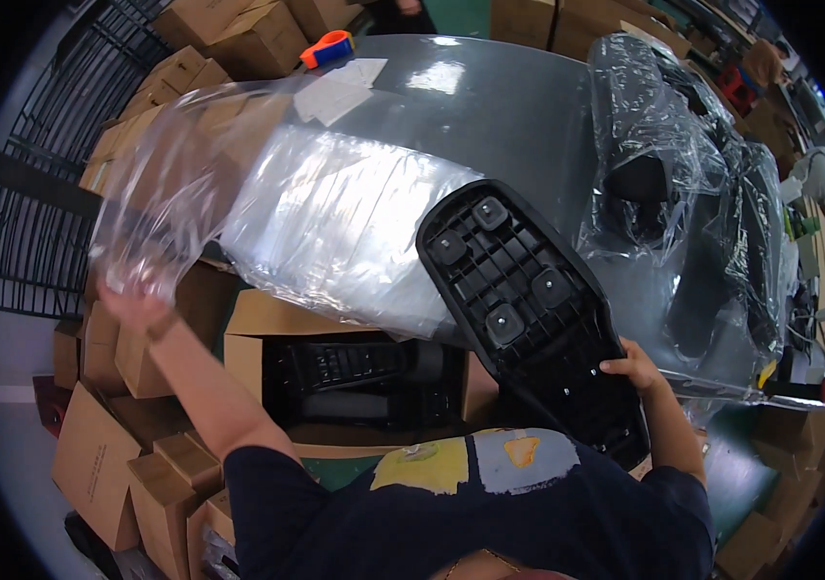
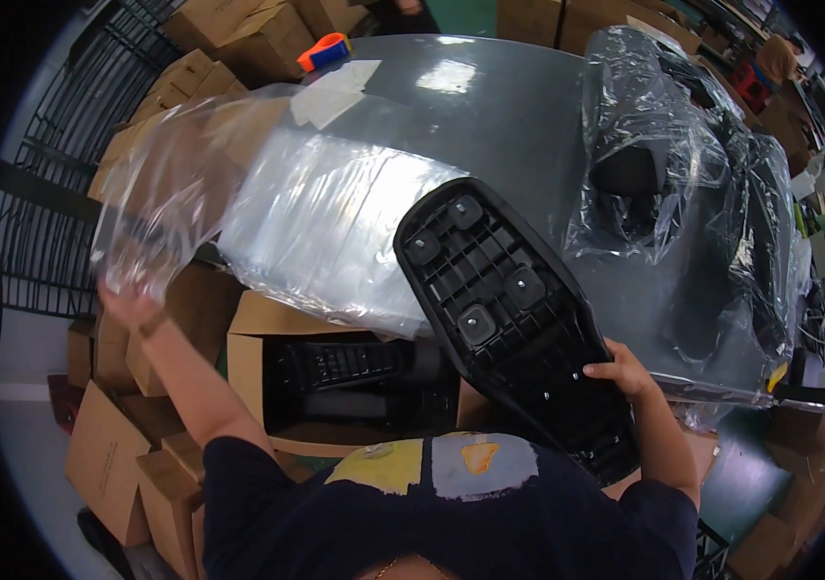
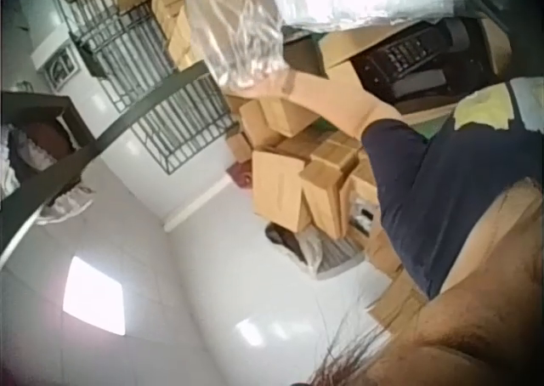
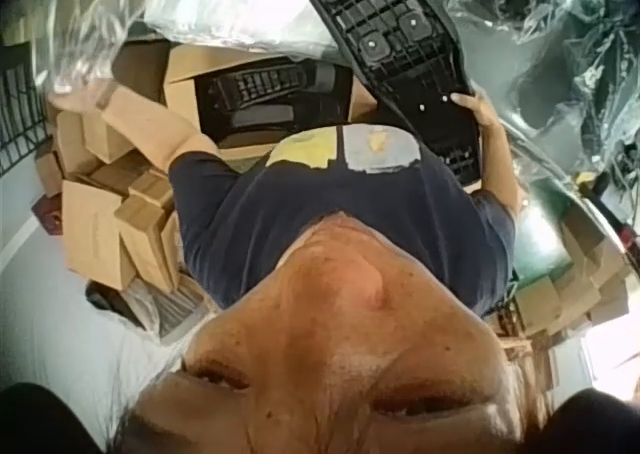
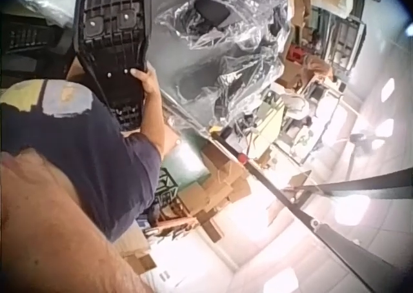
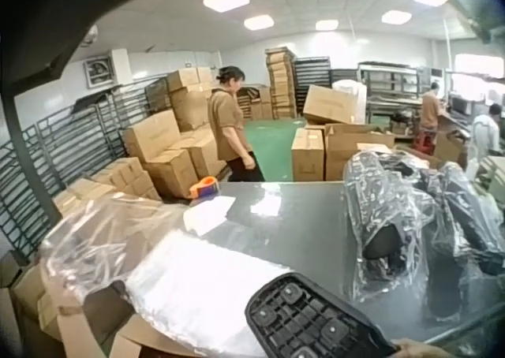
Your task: Packing bicycle seats into plastic protective bags and organizing them for shipment in a warehouse.
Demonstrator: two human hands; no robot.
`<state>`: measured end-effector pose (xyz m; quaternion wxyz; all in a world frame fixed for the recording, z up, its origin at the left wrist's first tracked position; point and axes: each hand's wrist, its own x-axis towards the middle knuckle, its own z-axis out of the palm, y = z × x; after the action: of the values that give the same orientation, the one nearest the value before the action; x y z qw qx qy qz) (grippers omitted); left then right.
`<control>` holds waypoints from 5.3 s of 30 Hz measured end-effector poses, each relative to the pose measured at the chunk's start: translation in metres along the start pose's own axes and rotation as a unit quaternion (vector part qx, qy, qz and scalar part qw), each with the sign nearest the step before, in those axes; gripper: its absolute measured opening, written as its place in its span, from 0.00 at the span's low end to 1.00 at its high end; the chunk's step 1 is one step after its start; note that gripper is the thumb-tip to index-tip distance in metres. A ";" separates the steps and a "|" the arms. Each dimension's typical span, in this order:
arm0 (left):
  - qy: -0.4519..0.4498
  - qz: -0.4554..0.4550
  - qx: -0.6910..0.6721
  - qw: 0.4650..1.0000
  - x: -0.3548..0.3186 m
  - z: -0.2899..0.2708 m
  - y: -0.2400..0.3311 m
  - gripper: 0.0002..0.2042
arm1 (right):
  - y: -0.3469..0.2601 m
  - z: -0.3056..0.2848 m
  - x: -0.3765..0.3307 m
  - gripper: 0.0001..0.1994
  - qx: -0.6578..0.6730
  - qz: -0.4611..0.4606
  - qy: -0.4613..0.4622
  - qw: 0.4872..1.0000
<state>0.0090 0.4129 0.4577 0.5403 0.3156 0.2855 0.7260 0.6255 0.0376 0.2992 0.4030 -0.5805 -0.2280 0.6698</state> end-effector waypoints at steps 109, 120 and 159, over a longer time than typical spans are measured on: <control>-0.609 -0.060 0.314 0.726 -0.350 0.120 -0.165 0.15 | 0.121 0.152 -0.007 0.25 -0.031 -0.056 0.079 0.995; -0.795 -0.014 0.183 0.578 -0.387 0.159 -0.164 0.10 | 0.182 0.149 -0.031 0.24 0.016 -0.158 0.124 0.980; -0.278 -0.446 -0.037 0.850 -0.114 0.215 -0.363 0.23 | -0.125 0.094 0.170 0.32 0.055 -0.277 -0.217 0.934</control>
<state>0.4184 0.4106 0.3037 0.8739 0.3232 0.2064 0.2987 0.5697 0.2611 0.3155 0.5443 -0.3115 -0.4242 0.6532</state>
